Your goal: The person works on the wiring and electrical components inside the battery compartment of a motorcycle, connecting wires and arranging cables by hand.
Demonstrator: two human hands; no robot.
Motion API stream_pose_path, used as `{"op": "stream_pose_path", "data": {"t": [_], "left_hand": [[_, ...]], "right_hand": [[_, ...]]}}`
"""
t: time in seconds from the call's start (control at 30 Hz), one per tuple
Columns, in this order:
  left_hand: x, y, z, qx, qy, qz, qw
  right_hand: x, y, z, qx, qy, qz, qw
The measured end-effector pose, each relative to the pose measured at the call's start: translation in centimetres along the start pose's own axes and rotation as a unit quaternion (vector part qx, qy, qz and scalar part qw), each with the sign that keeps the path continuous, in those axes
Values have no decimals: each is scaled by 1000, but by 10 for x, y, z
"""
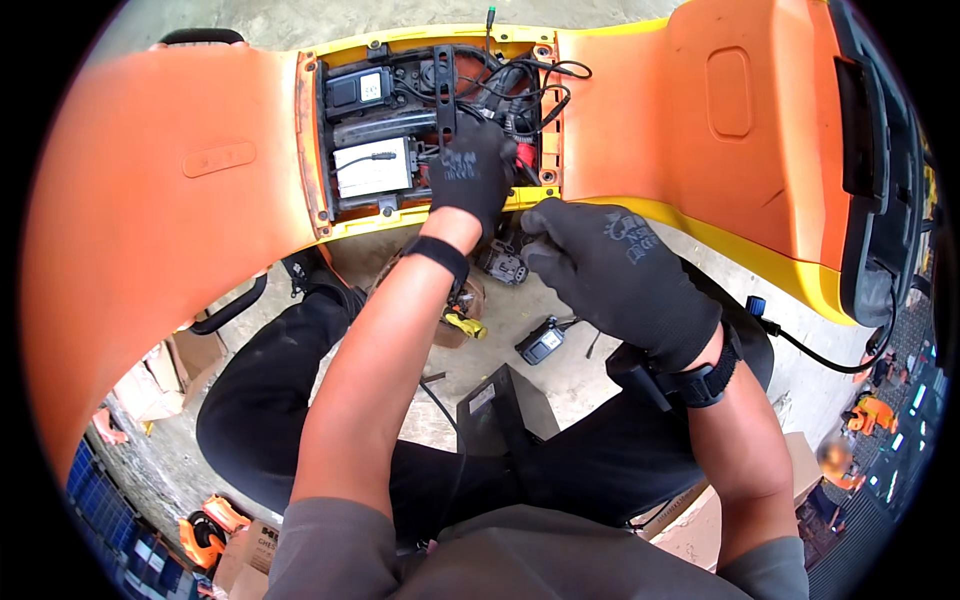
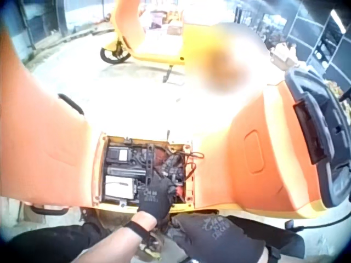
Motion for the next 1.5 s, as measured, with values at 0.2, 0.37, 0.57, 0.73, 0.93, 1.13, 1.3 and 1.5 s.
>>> {"op": "stream_pose_path", "data": {"t": [0.2,0.37,0.57,0.73,0.93,1.13,1.3,1.5], "left_hand": [[6,2,1,-76,-24,19,997],[11,-1,3,-72,-3,18,997],[16,10,28,86,15,16,996],[32,19,26,114,-12,-116,987],[32,18,19,61,-25,-69,995],[11,1,2,-12,10,-7,1000],[-1,3,8,-27,2,12,1000],[-11,7,9,86,77,-89,989]], "right_hand": [[-3,-2,20,-22,62,-11,998],[4,-4,16,3,71,-17,997],[10,-1,14,12,74,-8,997],[22,-15,26,48,113,-27,992],[33,-23,39,30,162,-38,986],[36,-29,44,0,194,-103,976],[35,-30,46,22,183,-124,975],[37,-19,42,26,168,-94,981]]}}
Point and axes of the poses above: each hand's wrist, its own x-axis away from the middle knuckle, its own y-axis out of the back of the hand, z = x × y, the point moved 2 cm from there along -x, towards the middle knuckle, and after that the axes turned 11 degrees about x, right-handed, at the moved point
